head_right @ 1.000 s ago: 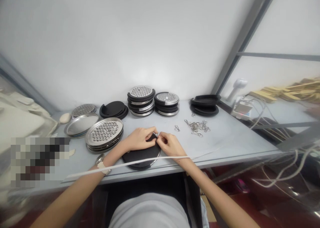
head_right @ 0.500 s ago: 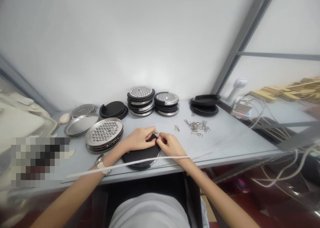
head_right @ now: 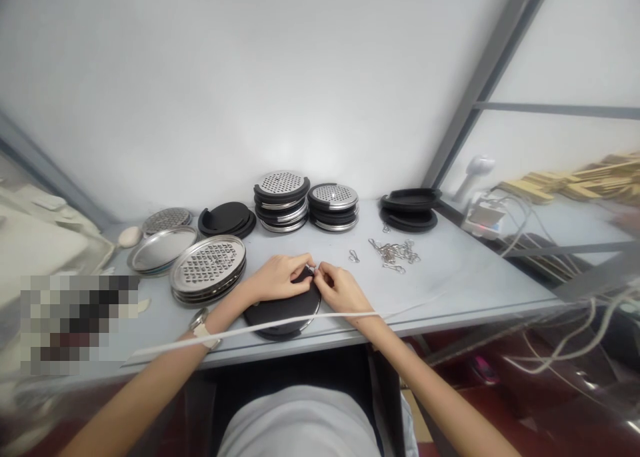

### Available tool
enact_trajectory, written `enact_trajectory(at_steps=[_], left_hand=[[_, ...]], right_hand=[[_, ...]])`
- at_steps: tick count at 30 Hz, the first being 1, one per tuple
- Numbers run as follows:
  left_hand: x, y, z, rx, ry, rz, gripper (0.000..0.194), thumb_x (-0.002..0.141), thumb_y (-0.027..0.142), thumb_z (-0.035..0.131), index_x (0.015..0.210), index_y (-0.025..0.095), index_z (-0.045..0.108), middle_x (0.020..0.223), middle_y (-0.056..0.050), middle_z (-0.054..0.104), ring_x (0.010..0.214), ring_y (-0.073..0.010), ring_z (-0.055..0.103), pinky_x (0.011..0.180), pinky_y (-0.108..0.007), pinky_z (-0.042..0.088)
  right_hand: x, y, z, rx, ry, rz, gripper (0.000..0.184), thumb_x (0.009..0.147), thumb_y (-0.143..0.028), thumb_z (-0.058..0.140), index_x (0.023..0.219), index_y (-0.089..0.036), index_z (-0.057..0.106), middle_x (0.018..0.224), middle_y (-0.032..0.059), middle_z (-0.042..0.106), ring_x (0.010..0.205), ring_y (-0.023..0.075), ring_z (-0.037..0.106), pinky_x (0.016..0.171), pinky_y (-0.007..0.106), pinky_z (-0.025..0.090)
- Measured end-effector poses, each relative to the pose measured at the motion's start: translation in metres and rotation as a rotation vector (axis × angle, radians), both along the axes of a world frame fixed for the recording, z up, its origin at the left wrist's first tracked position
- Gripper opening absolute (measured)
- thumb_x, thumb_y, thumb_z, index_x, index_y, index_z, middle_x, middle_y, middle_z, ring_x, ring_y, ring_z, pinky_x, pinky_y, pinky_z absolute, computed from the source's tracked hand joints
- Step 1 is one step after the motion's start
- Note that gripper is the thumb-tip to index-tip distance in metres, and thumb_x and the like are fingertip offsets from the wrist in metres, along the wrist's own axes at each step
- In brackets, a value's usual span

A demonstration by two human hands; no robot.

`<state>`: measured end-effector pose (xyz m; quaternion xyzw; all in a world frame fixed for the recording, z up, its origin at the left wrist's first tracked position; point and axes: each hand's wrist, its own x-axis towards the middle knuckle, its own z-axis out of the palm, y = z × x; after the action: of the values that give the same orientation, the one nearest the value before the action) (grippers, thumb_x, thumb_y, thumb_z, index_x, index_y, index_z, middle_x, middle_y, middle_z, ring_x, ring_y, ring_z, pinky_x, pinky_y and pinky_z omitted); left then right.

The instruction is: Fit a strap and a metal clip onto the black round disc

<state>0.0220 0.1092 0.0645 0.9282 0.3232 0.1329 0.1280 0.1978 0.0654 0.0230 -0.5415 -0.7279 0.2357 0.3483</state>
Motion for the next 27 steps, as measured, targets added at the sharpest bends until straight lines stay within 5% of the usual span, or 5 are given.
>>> enact_trajectory(at_steps=[27], left_hand=[[-0.0003,0.003,-0.0047,-0.012,-0.065,-0.011,0.021,0.08,0.031,0.052,0.1,0.024,0.058,0.063,0.005,0.054,0.055,-0.0119,0.049,0.053,-0.022,0.029]], right_hand=[[0.0005,-0.0005,0.0019,0.008,-0.095,0.004,0.027,0.088,-0.028,0.036,0.064,-0.019,0.041,0.054,-0.0042,0.044,0.051,0.01,0.04,0.053,0.023,0.027]])
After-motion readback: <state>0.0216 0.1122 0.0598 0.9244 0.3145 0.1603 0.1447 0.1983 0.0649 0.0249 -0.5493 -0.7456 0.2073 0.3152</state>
